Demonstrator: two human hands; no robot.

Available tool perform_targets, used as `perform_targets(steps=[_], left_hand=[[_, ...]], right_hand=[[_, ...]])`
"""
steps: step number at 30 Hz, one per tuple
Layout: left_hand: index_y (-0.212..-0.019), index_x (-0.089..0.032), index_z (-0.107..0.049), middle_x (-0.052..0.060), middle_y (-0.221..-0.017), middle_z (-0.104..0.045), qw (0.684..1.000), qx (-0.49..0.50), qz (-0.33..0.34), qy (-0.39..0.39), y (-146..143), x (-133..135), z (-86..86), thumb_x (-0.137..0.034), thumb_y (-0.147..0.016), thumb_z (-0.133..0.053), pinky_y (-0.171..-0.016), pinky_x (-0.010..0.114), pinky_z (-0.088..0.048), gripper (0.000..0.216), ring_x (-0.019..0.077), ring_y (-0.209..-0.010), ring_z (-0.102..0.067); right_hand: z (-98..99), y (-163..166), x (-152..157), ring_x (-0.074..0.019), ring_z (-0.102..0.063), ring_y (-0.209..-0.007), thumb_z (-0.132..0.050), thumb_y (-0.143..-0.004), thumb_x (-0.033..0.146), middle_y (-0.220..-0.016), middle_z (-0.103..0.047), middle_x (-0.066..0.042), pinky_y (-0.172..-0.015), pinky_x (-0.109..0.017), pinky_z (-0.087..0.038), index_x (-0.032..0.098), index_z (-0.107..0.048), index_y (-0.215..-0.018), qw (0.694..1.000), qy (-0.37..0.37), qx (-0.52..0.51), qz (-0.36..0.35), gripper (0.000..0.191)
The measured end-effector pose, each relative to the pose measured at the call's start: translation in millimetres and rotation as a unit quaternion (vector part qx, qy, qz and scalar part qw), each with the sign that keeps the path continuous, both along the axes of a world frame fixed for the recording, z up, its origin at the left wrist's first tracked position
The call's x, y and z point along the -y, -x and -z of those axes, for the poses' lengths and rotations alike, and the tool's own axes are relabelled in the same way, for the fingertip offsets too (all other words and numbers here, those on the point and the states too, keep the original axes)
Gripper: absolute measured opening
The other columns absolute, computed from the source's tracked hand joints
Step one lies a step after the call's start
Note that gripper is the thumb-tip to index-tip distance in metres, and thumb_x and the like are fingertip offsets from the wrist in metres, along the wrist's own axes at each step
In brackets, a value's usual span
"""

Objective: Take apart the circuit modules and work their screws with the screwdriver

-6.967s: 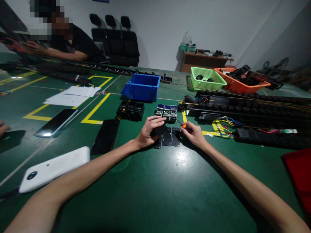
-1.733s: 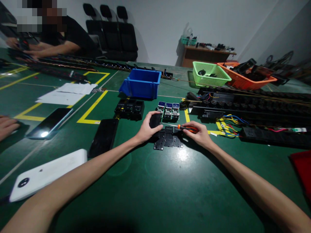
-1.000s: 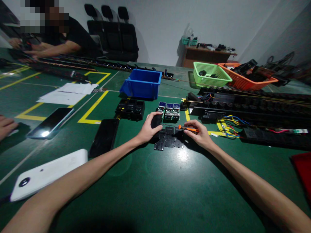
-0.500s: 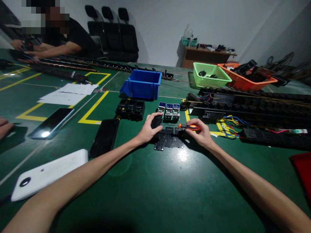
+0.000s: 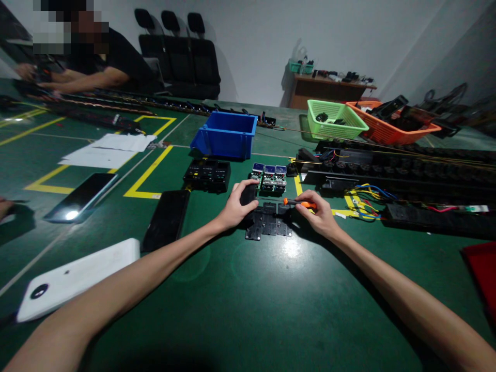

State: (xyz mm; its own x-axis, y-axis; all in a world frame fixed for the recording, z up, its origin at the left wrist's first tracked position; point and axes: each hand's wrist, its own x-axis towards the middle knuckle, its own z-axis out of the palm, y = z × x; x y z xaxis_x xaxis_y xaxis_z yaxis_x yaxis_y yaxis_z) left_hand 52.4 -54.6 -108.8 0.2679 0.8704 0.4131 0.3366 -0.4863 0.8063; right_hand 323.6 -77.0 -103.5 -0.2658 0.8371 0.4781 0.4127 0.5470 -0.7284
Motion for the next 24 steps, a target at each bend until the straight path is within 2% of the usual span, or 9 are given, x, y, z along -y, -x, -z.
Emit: perform_targets(steps=[6, 12, 15, 24], left_hand=[[-0.127, -0.025, -0.050, 0.005, -0.129, -0.053, 1.000, -0.001, 0.005, -0.005, -0.6, 0.3, -1.1, -0.022, -0.079, -0.058, -0.109, 0.042, -0.034, 0.049, 0.0235, -0.121, -0.048], [-0.128, -0.026, -0.050, 0.005, -0.129, -0.053, 1.000, -0.010, 0.001, 0.002, -0.3, 0.8, -2.7, -0.023, -0.079, -0.058, -0.109, 0.042, -0.035, 0.049, 0.0239, -0.121, -0.048], [-0.127, -0.025, -0.051, 0.005, -0.129, -0.053, 1.000, -0.006, 0.000, 0.004, -0.1, 0.3, -2.0, -0.023, -0.079, -0.058, -0.109, 0.041, -0.035, 0.048, 0.0233, -0.120, -0.048], [-0.123, -0.025, -0.052, 0.004, -0.126, -0.054, 1.000, 0.001, -0.006, 0.010, -0.7, 0.7, -1.6, -0.023, -0.078, -0.058, -0.108, 0.042, -0.035, 0.045, 0.0237, -0.119, -0.049]], right_hand=[[-1.2, 2.4, -0.5, -0.0200, -0.059, -0.091, -0.064, -0.085, 0.025, -0.097, -0.057, -0.006, -0.076, -0.036, -0.052, 0.023, -0.064, -0.092, 0.998, -0.058, -0.019, -0.015, 0.007], [2.5, 1.6, 0.4, -0.0205, -0.061, -0.094, -0.063, -0.086, 0.033, -0.104, -0.060, -0.006, -0.079, -0.036, -0.054, 0.024, -0.060, -0.107, 1.000, -0.002, -0.001, 0.002, 0.024], [5.2, 0.5, -0.9, -0.0208, -0.063, -0.094, -0.059, -0.088, 0.036, -0.106, -0.063, -0.006, -0.081, -0.036, -0.053, 0.024, -0.058, -0.109, 1.000, 0.014, 0.013, 0.018, 0.024], [-1.4, 3.2, 1.8, -0.0226, -0.059, -0.092, -0.063, -0.085, 0.027, -0.096, -0.060, -0.007, -0.079, -0.039, -0.052, 0.024, -0.061, -0.098, 0.996, -0.082, 0.026, 0.002, 0.013]])
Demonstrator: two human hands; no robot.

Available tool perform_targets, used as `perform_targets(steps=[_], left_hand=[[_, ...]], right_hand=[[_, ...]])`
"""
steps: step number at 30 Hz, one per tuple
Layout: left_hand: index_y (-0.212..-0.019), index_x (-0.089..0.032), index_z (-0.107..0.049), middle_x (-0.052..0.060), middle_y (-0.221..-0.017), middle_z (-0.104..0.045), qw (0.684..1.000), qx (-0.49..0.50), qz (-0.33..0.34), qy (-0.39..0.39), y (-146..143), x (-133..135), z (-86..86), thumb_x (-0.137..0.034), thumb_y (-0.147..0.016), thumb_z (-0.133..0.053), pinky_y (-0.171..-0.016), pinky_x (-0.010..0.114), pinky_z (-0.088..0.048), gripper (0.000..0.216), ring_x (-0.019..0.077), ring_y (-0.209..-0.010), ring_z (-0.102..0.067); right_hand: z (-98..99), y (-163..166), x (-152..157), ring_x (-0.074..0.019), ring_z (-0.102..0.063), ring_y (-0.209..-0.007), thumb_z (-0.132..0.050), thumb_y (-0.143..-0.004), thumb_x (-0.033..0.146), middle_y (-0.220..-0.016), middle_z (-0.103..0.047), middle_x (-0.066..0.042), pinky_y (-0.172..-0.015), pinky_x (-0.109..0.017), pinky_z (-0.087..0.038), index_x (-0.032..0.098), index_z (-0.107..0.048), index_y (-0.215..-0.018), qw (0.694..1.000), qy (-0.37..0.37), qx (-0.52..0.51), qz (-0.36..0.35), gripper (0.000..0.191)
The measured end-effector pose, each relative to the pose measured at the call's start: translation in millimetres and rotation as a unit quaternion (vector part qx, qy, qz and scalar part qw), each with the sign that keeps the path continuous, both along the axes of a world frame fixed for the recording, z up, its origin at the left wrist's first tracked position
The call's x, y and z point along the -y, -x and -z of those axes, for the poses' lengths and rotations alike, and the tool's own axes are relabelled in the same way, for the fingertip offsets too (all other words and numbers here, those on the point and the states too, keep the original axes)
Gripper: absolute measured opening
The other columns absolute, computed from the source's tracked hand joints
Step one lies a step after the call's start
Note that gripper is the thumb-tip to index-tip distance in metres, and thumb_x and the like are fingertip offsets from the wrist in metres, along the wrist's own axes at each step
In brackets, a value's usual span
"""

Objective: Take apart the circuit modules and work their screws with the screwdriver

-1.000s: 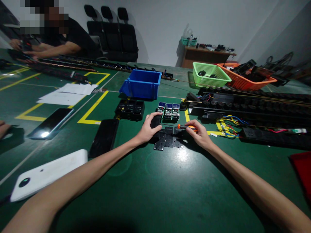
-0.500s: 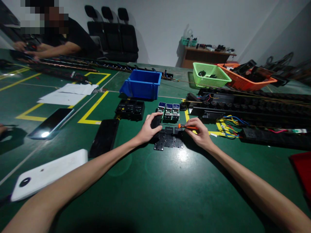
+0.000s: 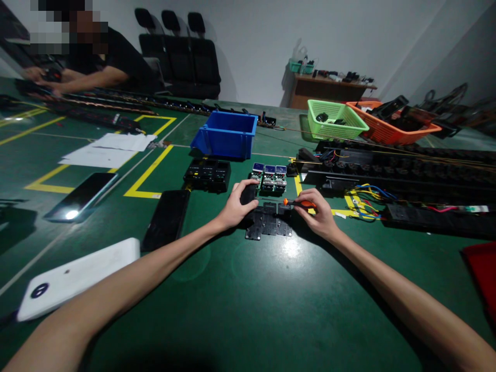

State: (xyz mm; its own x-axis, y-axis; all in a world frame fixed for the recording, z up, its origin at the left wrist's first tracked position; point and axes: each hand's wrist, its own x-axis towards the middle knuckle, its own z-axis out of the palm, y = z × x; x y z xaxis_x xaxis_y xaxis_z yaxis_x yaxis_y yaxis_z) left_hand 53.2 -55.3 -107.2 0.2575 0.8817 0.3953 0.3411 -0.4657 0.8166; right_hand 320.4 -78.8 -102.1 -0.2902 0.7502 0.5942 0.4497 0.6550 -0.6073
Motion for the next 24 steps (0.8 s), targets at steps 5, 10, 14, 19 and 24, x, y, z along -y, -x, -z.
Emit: perform_targets(steps=[5, 10, 14, 19, 24], left_hand=[[-0.123, -0.024, -0.051, 0.005, -0.126, -0.054, 1.000, -0.001, 0.000, -0.001, 0.2, -0.4, 0.5, -0.022, -0.077, -0.059, -0.108, 0.041, -0.035, 0.046, 0.0234, -0.118, -0.049], [-0.123, -0.024, -0.051, 0.005, -0.125, -0.054, 1.000, 0.000, 0.000, -0.004, 0.3, -1.1, 0.8, -0.023, -0.078, -0.059, -0.107, 0.041, -0.036, 0.045, 0.0232, -0.118, -0.049], [-0.123, -0.023, -0.051, 0.005, -0.125, -0.054, 1.000, 0.003, 0.001, -0.005, 0.3, -0.9, 0.9, -0.023, -0.078, -0.059, -0.108, 0.041, -0.035, 0.045, 0.0235, -0.118, -0.049], [-0.122, -0.023, -0.051, 0.005, -0.125, -0.054, 1.000, 0.007, -0.002, -0.005, 0.5, -1.8, 2.8, -0.023, -0.078, -0.059, -0.107, 0.042, -0.035, 0.045, 0.0237, -0.118, -0.050], [-0.122, -0.024, -0.052, 0.005, -0.125, -0.054, 1.000, 0.007, -0.003, 0.002, 0.5, -2.0, 2.4, -0.024, -0.077, -0.060, -0.107, 0.042, -0.035, 0.046, 0.0240, -0.118, -0.049]], right_hand=[[-1.6, 1.5, 0.0, -0.0223, -0.058, -0.093, -0.062, -0.086, 0.023, -0.097, -0.058, -0.008, -0.079, -0.039, -0.051, 0.023, -0.061, -0.100, 0.999, -0.026, 0.022, -0.004, 0.014], [-0.3, 0.2, 0.5, -0.0219, -0.059, -0.093, -0.059, -0.087, 0.023, -0.099, -0.061, -0.008, -0.081, -0.039, -0.049, 0.022, -0.057, -0.106, 0.999, -0.008, 0.050, -0.005, 0.019], [0.6, -1.1, 1.2, -0.0215, -0.059, -0.090, -0.057, -0.087, 0.024, -0.098, -0.060, -0.008, -0.079, -0.038, -0.050, 0.022, -0.056, -0.104, 0.999, 0.012, 0.043, -0.001, 0.018], [0.0, -0.2, 1.1, -0.0225, -0.061, -0.094, -0.061, -0.085, 0.025, -0.098, -0.062, -0.007, -0.085, -0.041, -0.050, 0.023, -0.058, -0.100, 1.000, 0.008, -0.011, -0.006, 0.015], [1.5, 1.5, -0.7, -0.0213, -0.065, -0.096, -0.069, -0.081, 0.029, -0.099, -0.066, -0.006, -0.087, -0.039, -0.053, 0.023, -0.059, -0.101, 0.991, 0.067, -0.117, 0.013, 0.023]])
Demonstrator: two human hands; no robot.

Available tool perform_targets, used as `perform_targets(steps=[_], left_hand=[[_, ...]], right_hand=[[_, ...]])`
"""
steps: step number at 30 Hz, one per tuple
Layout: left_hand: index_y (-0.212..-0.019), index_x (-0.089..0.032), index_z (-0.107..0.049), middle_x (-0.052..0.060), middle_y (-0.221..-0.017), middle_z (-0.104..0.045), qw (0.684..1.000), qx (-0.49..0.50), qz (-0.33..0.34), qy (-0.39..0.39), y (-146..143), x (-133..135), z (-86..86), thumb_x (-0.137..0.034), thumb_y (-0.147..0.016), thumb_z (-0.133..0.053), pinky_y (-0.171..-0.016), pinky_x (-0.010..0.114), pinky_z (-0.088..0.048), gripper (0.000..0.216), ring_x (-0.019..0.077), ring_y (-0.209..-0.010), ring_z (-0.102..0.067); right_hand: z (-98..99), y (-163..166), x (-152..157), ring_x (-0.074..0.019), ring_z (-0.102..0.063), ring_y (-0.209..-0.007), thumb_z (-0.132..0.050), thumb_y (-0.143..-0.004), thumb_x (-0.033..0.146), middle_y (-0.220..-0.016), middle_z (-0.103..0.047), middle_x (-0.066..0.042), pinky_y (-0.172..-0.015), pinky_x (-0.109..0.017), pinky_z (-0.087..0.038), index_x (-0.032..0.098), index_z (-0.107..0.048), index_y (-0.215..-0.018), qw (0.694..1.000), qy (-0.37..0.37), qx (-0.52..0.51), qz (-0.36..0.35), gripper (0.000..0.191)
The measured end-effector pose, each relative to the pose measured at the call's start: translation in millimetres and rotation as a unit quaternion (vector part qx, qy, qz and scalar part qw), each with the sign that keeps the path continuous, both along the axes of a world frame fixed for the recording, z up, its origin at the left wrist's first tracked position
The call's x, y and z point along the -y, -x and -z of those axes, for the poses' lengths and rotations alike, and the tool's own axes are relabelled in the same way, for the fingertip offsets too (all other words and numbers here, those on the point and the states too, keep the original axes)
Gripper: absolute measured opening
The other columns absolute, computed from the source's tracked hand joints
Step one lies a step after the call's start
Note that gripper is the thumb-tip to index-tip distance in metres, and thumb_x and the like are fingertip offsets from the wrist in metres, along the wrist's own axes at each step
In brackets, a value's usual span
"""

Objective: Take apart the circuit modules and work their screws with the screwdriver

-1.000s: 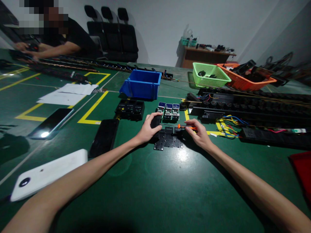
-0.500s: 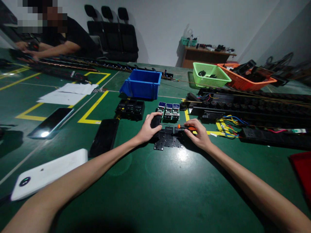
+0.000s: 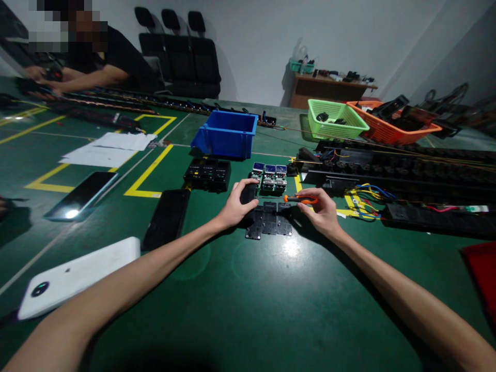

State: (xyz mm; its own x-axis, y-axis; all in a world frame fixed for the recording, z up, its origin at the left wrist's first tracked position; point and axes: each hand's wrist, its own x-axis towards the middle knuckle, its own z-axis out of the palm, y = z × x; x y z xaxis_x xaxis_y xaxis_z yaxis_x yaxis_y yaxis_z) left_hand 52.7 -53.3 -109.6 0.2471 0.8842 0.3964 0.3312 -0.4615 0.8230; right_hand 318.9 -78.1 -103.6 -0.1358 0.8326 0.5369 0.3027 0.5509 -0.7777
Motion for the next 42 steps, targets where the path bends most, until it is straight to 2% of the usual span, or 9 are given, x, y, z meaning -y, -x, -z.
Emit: perform_targets(steps=[4, 13, 24, 33, 36, 39, 42], left_hand=[[-0.122, -0.024, -0.052, 0.005, -0.126, -0.054, 1.000, 0.000, 0.005, 0.002, 0.1, 0.8, -0.8, -0.024, -0.077, -0.059, -0.108, 0.042, -0.035, 0.046, 0.0240, -0.120, -0.049], [-0.121, -0.023, -0.052, 0.005, -0.124, -0.054, 1.000, -0.003, 0.000, -0.005, -0.5, 0.1, -0.2, -0.023, -0.077, -0.059, -0.108, 0.041, -0.035, 0.045, 0.0233, -0.118, -0.050], [-0.122, -0.023, -0.052, 0.005, -0.125, -0.054, 1.000, -0.001, 0.004, -0.005, 0.4, 0.0, -0.7, -0.023, -0.078, -0.059, -0.109, 0.041, -0.035, 0.045, 0.0234, -0.119, -0.049], [-0.122, -0.023, -0.052, 0.005, -0.125, -0.054, 1.000, -0.008, -0.001, -0.003, -0.2, 1.3, -2.5, -0.024, -0.078, -0.060, -0.108, 0.041, -0.035, 0.045, 0.0235, -0.118, -0.050], [-0.122, -0.023, -0.052, 0.005, -0.124, -0.054, 1.000, -0.008, -0.003, -0.002, -0.4, 1.4, -2.0, -0.024, -0.078, -0.059, -0.107, 0.040, -0.036, 0.045, 0.0234, -0.117, -0.050], [-0.122, -0.023, -0.051, 0.005, -0.123, -0.054, 1.000, -0.007, -0.007, -0.003, -0.4, 0.9, -0.6, -0.024, -0.078, -0.059, -0.106, 0.040, -0.037, 0.045, 0.0231, -0.115, -0.051], [-0.123, -0.023, -0.051, 0.005, -0.123, -0.054, 1.000, -0.010, -0.008, -0.008, -0.3, 0.3, 0.2, -0.024, -0.078, -0.059, -0.106, 0.040, -0.037, 0.045, 0.0232, -0.116, -0.051]], right_hand=[[1.8, -0.7, -1.8, -0.0218, -0.066, -0.097, -0.072, -0.078, 0.032, -0.101, -0.068, -0.006, -0.088, -0.040, -0.055, 0.022, -0.061, -0.099, 0.999, 0.032, -0.037, 0.000, 0.026], [0.8, -2.2, -0.7, -0.0213, -0.068, -0.091, -0.072, -0.079, 0.032, -0.098, -0.070, -0.006, -0.081, -0.038, -0.057, 0.022, -0.066, -0.096, 0.999, 0.049, -0.014, 0.004, 0.021], [4.1, -4.5, -2.7, -0.0139, -0.064, -0.061, -0.071, -0.079, 0.038, -0.085, -0.067, -0.002, -0.058, -0.029, -0.056, 0.021, -0.066, -0.093, 0.997, 0.075, -0.002, 0.025, 0.022], [1.2, -3.7, -1.5, -0.0114, -0.058, -0.051, -0.062, -0.086, 0.039, -0.075, -0.064, 0.001, -0.051, -0.026, -0.050, 0.021, -0.064, -0.098, 0.994, 0.104, 0.021, 0.006, 0.022], [1.0, -4.2, -0.2, -0.0129, -0.060, -0.060, -0.059, -0.088, 0.039, -0.083, -0.064, -0.001, -0.056, -0.027, -0.051, 0.022, -0.062, -0.105, 0.994, 0.094, 0.052, -0.011, 0.024], [1.3, -4.8, 1.0, -0.0177, -0.063, -0.084, -0.063, -0.084, 0.036, -0.102, -0.062, -0.005, -0.072, -0.031, -0.054, 0.022, -0.057, -0.110, 0.995, 0.052, 0.079, -0.019, 0.030], [2.2, -5.1, 1.2, -0.0175, -0.062, -0.085, -0.066, -0.082, 0.036, -0.097, -0.061, -0.004, -0.075, -0.031, -0.053, 0.021, -0.055, -0.103, 0.996, 0.042, 0.074, -0.005, 0.028]])
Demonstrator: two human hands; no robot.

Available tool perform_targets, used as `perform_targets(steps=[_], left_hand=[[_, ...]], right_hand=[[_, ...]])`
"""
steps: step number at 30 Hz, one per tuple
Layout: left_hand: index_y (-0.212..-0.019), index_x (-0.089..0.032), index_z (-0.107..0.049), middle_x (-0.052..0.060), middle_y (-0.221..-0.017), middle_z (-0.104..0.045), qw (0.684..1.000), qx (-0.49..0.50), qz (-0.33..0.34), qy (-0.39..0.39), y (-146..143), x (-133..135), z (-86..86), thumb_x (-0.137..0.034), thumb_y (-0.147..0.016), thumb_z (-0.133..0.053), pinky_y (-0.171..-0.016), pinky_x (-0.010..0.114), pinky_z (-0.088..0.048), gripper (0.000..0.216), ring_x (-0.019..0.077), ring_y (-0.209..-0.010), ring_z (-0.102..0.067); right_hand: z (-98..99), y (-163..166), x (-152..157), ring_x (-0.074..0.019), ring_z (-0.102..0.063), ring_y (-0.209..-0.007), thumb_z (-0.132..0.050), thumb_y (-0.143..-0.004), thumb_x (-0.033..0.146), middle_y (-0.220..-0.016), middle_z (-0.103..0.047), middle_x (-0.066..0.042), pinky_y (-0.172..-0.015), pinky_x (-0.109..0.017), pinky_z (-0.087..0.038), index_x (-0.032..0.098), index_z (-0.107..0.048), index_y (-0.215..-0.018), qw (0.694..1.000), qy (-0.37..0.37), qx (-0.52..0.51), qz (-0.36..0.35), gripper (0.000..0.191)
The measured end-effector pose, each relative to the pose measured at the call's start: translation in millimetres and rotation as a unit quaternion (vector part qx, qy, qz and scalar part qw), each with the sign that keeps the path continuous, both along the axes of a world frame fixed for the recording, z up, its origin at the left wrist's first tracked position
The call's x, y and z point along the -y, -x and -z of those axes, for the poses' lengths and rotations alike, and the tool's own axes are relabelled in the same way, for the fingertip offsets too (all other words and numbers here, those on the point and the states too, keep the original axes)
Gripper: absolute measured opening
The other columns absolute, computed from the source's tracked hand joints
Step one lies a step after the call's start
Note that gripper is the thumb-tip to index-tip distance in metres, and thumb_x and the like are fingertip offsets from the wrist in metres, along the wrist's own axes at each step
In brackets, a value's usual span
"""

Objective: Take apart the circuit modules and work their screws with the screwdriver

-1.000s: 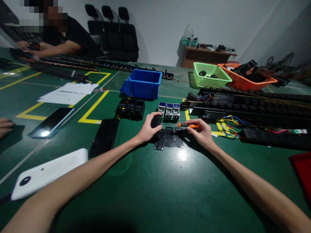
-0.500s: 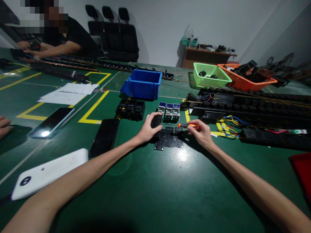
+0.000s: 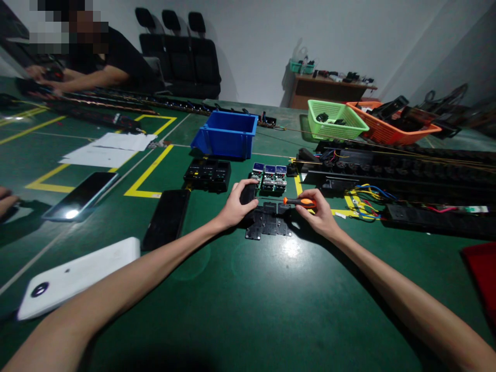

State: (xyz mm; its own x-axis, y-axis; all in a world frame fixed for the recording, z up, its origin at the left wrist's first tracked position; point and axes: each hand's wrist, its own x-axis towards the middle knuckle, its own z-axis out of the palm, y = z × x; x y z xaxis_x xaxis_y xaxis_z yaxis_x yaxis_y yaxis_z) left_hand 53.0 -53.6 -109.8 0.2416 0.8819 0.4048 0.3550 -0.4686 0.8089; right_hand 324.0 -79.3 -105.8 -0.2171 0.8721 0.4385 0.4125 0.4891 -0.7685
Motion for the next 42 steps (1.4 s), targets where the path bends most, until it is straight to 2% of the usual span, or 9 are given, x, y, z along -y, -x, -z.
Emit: perform_targets(steps=[6, 11, 18, 22, 29, 35, 42], left_hand=[[-0.124, -0.023, -0.051, 0.006, -0.127, -0.054, 1.000, -0.004, 0.008, -0.003, 0.1, 0.3, -1.5, -0.024, -0.078, -0.059, -0.108, 0.041, -0.035, 0.047, 0.0236, -0.119, -0.049], [-0.126, -0.024, -0.051, 0.005, -0.126, -0.054, 1.000, -0.007, 0.012, -0.003, 0.3, 0.4, -1.2, -0.024, -0.078, -0.060, -0.108, 0.041, -0.035, 0.048, 0.0237, -0.119, -0.049], [-0.124, -0.022, -0.052, 0.006, -0.127, -0.054, 1.000, 0.011, 0.023, -0.002, 0.5, 0.2, 0.0, -0.025, -0.078, -0.061, -0.109, 0.042, -0.034, 0.047, 0.0243, -0.121, -0.049], [-0.123, -0.022, -0.052, 0.007, -0.128, -0.054, 0.999, 0.020, 0.032, 0.007, 0.8, 1.0, -1.8, -0.024, -0.077, -0.062, -0.109, 0.043, -0.034, 0.048, 0.0252, -0.121, -0.049], [-0.129, -0.021, -0.046, 0.009, -0.134, -0.050, 0.997, 0.047, 0.051, 0.016, 0.5, 1.4, -1.4, -0.026, -0.076, -0.065, -0.111, 0.045, -0.032, 0.057, 0.0263, -0.127, -0.046], [-0.123, -0.020, -0.049, 0.009, -0.129, -0.051, 0.998, 0.041, 0.052, 0.020, 0.1, 1.2, -1.2, -0.028, -0.074, -0.065, -0.110, 0.046, -0.033, 0.052, 0.0274, -0.126, -0.046], [-0.126, -0.019, -0.047, 0.009, -0.130, -0.051, 0.996, 0.044, 0.080, 0.014, 1.7, 3.0, -3.7, -0.027, -0.075, -0.064, -0.110, 0.044, -0.034, 0.054, 0.0260, -0.124, -0.048]], right_hand=[[-0.9, 1.9, 0.4, -0.0095, -0.052, -0.051, -0.064, -0.083, 0.039, -0.072, -0.059, 0.001, -0.049, -0.023, -0.043, 0.019, -0.058, -0.095, 0.996, 0.072, -0.045, 0.002, 0.024], [-4.7, 4.2, 2.4, -0.0069, -0.044, -0.040, -0.061, -0.086, 0.044, -0.055, -0.055, 0.004, -0.039, -0.019, -0.032, 0.017, -0.059, -0.090, 0.991, 0.123, -0.062, -0.001, 0.027], [-4.8, 4.3, 0.8, -0.0068, -0.043, -0.038, -0.061, -0.085, 0.047, -0.051, -0.053, 0.005, -0.037, -0.019, -0.032, 0.017, -0.058, -0.087, 0.986, 0.134, -0.101, 0.020, 0.030], [-4.2, 3.4, -2.3, -0.0069, -0.045, -0.042, -0.061, -0.086, 0.045, -0.057, -0.056, 0.004, -0.040, -0.019, -0.035, 0.017, -0.060, -0.094, 0.983, 0.119, -0.130, 0.040, 0.029], [-4.2, 3.4, -2.4, -0.0066, -0.045, -0.044, -0.061, -0.086, 0.043, -0.061, -0.055, 0.003, -0.041, -0.020, -0.036, 0.017, -0.064, -0.104, 0.986, 0.132, -0.102, 0.020, 0.032], [-4.8, 3.7, -1.8, -0.0066, -0.044, -0.044, -0.061, -0.086, 0.043, -0.062, -0.054, 0.003, -0.041, -0.020, -0.035, 0.017, -0.063, -0.105, 0.986, 0.137, -0.092, 0.010, 0.032], [-1.7, 2.6, -2.4, -0.0070, -0.041, -0.044, -0.059, -0.087, 0.043, -0.058, -0.047, 0.005, -0.041, -0.021, -0.033, 0.018, -0.063, -0.105, 0.988, 0.129, -0.083, -0.002, 0.031]])
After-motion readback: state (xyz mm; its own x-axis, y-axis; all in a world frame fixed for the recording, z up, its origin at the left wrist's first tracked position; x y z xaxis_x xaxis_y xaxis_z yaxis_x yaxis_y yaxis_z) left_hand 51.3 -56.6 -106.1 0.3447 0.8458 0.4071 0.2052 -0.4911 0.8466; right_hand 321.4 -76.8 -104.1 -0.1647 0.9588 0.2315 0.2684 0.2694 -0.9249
